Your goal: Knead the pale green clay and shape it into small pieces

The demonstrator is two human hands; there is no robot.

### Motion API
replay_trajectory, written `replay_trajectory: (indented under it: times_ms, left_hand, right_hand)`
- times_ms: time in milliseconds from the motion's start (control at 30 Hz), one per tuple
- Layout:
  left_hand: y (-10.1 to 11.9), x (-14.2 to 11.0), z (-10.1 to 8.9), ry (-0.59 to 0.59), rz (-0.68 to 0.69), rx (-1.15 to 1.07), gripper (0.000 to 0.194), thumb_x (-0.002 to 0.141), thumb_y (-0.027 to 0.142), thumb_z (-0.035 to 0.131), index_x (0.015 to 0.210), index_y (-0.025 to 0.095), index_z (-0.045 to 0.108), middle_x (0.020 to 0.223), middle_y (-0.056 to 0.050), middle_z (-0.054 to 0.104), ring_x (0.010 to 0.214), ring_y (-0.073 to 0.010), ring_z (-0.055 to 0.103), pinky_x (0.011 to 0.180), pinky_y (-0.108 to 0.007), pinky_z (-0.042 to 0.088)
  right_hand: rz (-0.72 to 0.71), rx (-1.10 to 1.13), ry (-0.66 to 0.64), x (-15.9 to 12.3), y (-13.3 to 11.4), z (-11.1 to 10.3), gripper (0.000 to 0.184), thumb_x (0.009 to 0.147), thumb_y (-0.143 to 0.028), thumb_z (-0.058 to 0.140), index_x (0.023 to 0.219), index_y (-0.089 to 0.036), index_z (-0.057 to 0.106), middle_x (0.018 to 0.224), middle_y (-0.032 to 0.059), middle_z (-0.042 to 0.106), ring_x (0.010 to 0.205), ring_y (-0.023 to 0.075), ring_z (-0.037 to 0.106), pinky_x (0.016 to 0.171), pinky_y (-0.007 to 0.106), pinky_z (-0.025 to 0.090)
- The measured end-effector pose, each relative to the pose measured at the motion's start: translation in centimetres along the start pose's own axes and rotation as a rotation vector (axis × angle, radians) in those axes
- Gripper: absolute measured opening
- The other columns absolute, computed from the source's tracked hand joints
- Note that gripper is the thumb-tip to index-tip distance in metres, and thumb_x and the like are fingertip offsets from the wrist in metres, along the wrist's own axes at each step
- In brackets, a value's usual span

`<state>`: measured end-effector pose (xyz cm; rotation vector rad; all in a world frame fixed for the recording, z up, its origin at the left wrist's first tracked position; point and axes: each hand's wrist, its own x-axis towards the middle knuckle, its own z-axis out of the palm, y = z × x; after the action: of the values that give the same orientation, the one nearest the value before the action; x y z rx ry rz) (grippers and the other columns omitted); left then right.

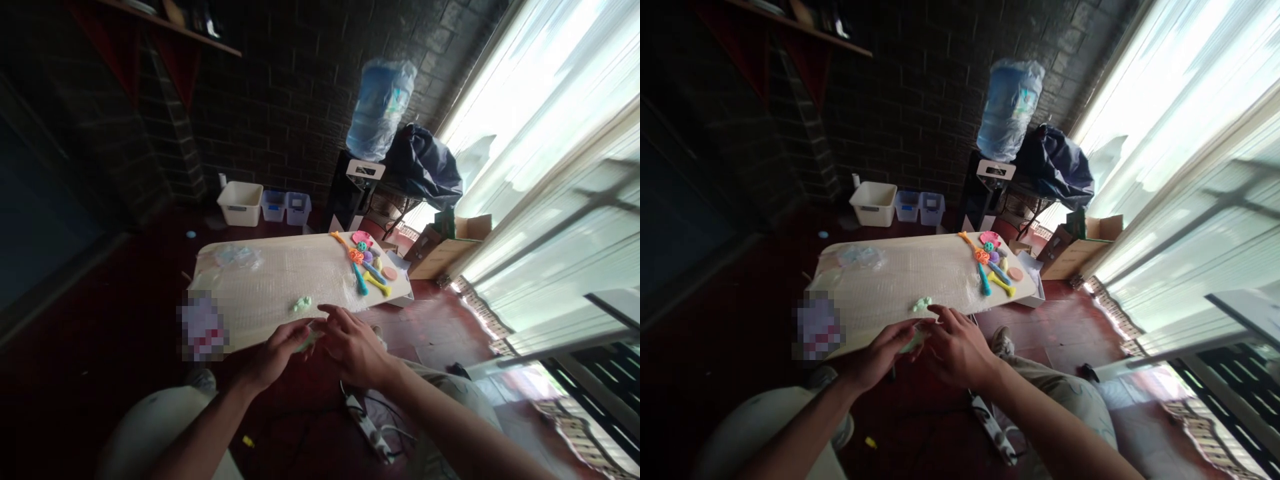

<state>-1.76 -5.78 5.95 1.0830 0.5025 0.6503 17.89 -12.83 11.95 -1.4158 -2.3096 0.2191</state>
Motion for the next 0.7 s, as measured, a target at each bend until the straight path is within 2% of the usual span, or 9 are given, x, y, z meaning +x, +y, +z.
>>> replay_trajectory:
  times_ms: [133,200,333,433,533,633,700]
  left_hand:
    - [-0.5,-0.1,-0.1,-0.055,-0.001,0.033,0.044,0.097,0.048,0.064,0.122,0.013,0.075,0.073,-0.002,0.060,0.067,-0.0133,0.048,0.064,-0.026,0.038]
    - [-0.8,-0.2,-0.2,-0.049,0.007,0.039,0.043,0.098,0.047,0.064,0.121,0.013,0.075,0.075,-0.003,0.062,0.068,-0.0134,0.049,0.065,-0.026,0.038]
    - [-1.1,-0.3,-0.9,0.025,0.036,-0.033,0.040,0.096,0.043,0.069,0.128,0.020,0.073,0.103,-0.008,0.073,0.081,-0.0158,0.057,0.079,-0.029,0.046]
    - [-1.4,-0.2,-1.5,0.029,0.072,-0.130,0.041,0.094,0.039,0.072,0.132,0.023,0.072,0.120,-0.010,0.073,0.101,-0.0202,0.064,0.093,-0.031,0.048]
    - [-1.5,0.2,-1.8,0.053,0.078,-0.134,0.046,0.091,0.038,0.077,0.135,0.023,0.070,0.129,-0.012,0.072,0.117,-0.0257,0.064,0.100,-0.033,0.048]
    - [-1.3,0.8,-2.1,0.093,0.073,-0.057,0.052,0.089,0.036,0.079,0.138,0.022,0.068,0.134,-0.013,0.070,0.121,-0.0278,0.065,0.100,-0.033,0.050]
    - [-1.0,1.4,-2.1,0.111,0.081,-0.006,0.055,0.087,0.034,0.082,0.139,0.022,0.067,0.137,-0.013,0.069,0.125,-0.0291,0.065,0.104,-0.035,0.051]
  right_hand:
    - [0.085,0.193,-0.023,0.4,-0.1,0.1,0.037,0.080,-0.019,0.069,0.117,-0.017,0.062,0.144,0.0201,0.052,0.126,0.0341,0.062,0.102,0.050,0.055]
    - [0.092,0.263,-0.019,0.6,-0.1,0.3,0.035,0.081,-0.021,0.070,0.115,-0.017,0.061,0.141,0.0196,0.053,0.125,0.0334,0.063,0.102,0.048,0.056]
    - [0.040,0.310,0.028,0.7,0.1,0.5,0.041,0.090,-0.028,0.067,0.128,-0.018,0.057,0.140,0.0182,0.053,0.124,0.0311,0.062,0.104,0.047,0.055]
    - [0.016,0.271,0.076,0.8,0.5,0.4,0.044,0.093,-0.026,0.063,0.135,-0.020,0.056,0.141,0.0174,0.053,0.126,0.0308,0.061,0.104,0.048,0.055]
    - [-0.009,0.237,0.111,1.3,0.9,0.3,0.042,0.091,-0.022,0.063,0.133,-0.021,0.060,0.139,0.0172,0.056,0.124,0.0322,0.062,0.102,0.050,0.057]
    - [-0.019,0.235,0.158,2.0,1.2,0.3,0.037,0.089,-0.021,0.064,0.126,-0.021,0.066,0.136,0.0174,0.059,0.122,0.0332,0.062,0.101,0.053,0.057]
    - [0.022,0.269,0.180,2.5,1.4,0.4,0.034,0.089,-0.021,0.065,0.123,-0.020,0.068,0.136,0.0177,0.060,0.122,0.0333,0.062,0.102,0.054,0.057]
